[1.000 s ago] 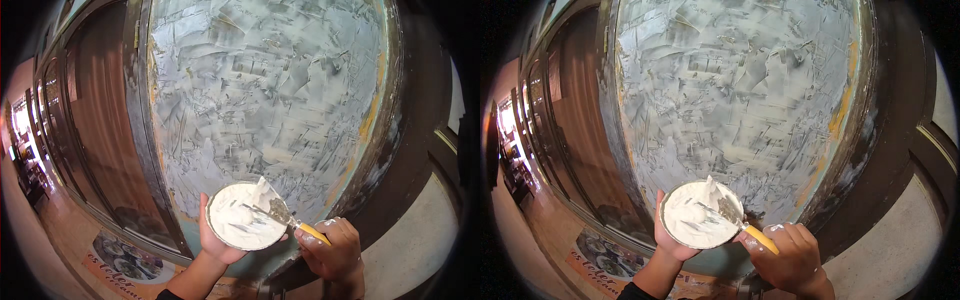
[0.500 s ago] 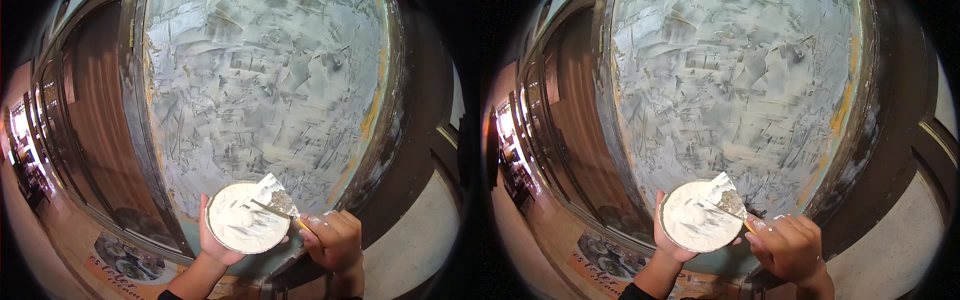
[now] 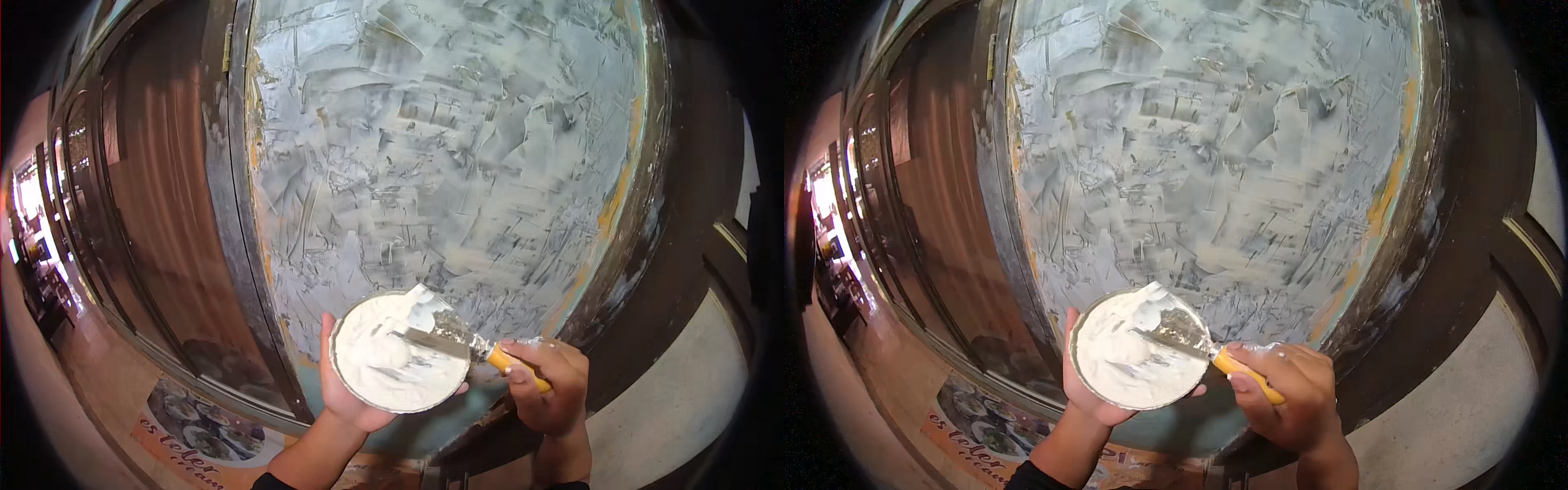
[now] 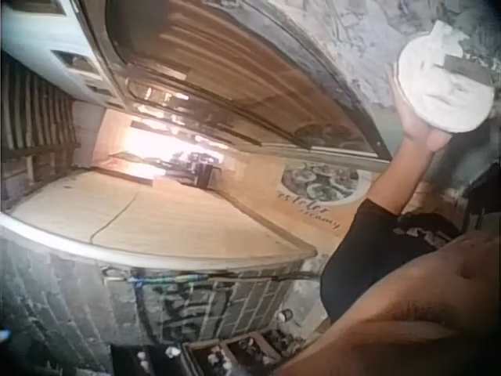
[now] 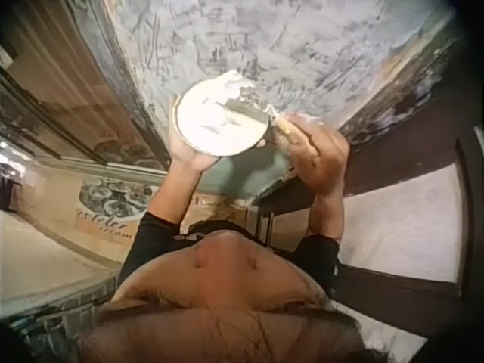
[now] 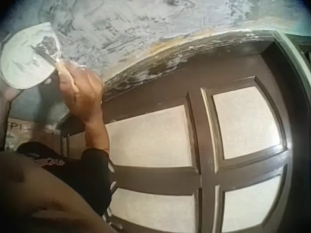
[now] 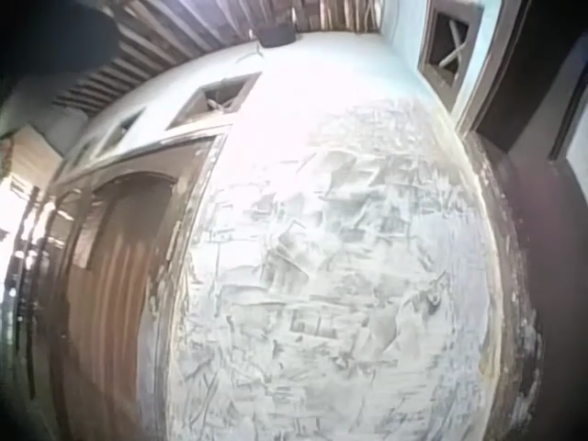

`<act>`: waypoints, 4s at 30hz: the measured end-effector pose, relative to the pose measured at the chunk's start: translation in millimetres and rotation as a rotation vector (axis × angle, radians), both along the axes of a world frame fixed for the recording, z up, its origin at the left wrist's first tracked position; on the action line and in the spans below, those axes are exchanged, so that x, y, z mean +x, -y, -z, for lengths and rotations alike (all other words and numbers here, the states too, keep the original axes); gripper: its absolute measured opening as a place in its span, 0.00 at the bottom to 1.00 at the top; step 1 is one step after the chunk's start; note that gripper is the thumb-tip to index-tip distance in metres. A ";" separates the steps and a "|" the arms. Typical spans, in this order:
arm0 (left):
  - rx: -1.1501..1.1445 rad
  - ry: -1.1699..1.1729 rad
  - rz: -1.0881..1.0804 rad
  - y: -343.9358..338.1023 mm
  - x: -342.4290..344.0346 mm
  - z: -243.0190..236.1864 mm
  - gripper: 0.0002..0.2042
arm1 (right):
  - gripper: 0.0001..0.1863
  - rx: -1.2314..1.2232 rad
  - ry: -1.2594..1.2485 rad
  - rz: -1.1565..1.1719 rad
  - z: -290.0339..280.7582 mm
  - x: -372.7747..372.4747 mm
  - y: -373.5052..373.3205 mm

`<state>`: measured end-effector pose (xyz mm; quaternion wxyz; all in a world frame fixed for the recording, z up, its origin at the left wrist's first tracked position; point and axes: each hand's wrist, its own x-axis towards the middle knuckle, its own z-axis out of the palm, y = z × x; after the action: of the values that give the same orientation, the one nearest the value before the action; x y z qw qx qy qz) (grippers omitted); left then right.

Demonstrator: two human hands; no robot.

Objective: Apply plaster to a wall using a putty knife and a bowl of compound.

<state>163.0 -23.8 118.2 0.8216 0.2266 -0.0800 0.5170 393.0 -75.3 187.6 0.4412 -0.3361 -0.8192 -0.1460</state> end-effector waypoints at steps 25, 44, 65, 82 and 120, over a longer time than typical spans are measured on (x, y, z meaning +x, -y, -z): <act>-0.021 -0.032 -0.119 -25.5 -83.2 3.1 0.45 | 0.21 -0.167 0.106 0.068 28.8 -78.4 -25.0; -0.027 0.080 -0.015 -38.3 -136.5 20.4 0.46 | 0.20 0.063 0.193 0.243 19.7 -137.7 -21.5; -0.017 0.009 -0.026 -37.5 -142.4 -3.6 0.44 | 0.17 -0.351 -0.165 0.084 -4.1 -163.5 -2.5; 0.162 0.151 0.131 -45.9 -127.4 -35.3 0.50 | 0.15 -0.094 0.024 0.147 -42.6 -141.8 -27.4; 0.115 0.014 -0.123 -49.9 -83.3 -55.0 0.49 | 0.09 0.517 0.151 0.430 -160.6 -80.4 -131.1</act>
<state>79.6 26.1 173.2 0.7734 0.2742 -0.1010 0.5625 312.6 55.8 348.1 0.4088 -0.3666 -0.6958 -0.4630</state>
